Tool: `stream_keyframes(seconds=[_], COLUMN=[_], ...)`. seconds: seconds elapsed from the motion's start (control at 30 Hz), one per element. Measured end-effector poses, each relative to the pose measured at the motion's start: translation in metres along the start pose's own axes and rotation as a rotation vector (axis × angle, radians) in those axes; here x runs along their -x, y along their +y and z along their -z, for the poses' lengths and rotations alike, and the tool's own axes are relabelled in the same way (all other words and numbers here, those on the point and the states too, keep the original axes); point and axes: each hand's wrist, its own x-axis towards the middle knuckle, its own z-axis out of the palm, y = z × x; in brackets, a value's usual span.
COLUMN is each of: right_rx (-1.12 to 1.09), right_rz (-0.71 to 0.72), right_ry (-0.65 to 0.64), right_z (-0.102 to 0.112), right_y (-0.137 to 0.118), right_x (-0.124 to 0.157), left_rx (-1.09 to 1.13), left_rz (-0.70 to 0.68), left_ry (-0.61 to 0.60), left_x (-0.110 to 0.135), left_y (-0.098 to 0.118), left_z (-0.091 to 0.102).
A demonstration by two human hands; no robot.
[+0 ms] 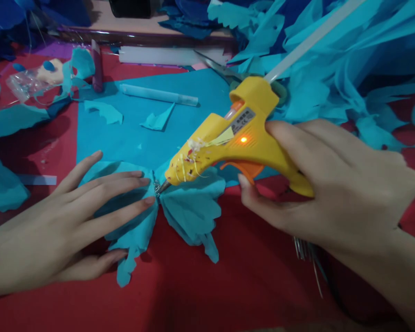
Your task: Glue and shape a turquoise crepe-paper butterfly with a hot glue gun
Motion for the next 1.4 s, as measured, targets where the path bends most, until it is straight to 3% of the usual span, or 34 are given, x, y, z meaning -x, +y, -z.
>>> stream_keyframes(seconds=[0.1, 0.4, 0.6, 0.9, 1.07, 1.4], right_rx=[-0.023, -0.003, -0.005, -0.005, -0.015, -0.007], right_rz=[0.050, 0.073, 0.171, 0.159, 0.249, 0.133], right_ry=[0.082, 0.098, 0.144, 0.122, 0.133, 0.087], right_z=[-0.0035, -0.0061, -0.0029, -0.0037, -0.0022, -0.0019], right_y=[-0.0028, 0.0014, -0.0039, -0.0024, -0.0015, 0.0007], right_x=[0.0014, -0.0001, -0.0031, -0.0016, -0.0036, -0.0028], left_rx=[0.003, 0.010, 0.000, 0.000, 0.008, 0.000], left_rz=[0.002, -0.001, -0.007, -0.009, -0.001, -0.002], left_ry=[0.001, 0.012, 0.002, 0.007, 0.019, 0.022], left_x=[-0.0003, 0.0004, -0.0004, -0.0001, -0.0009, 0.0001], left_y=[0.0002, -0.0002, -0.0004, -0.0007, -0.0003, -0.0002], left_z=[0.0006, -0.0012, -0.0003, -0.0004, -0.0007, -0.0002])
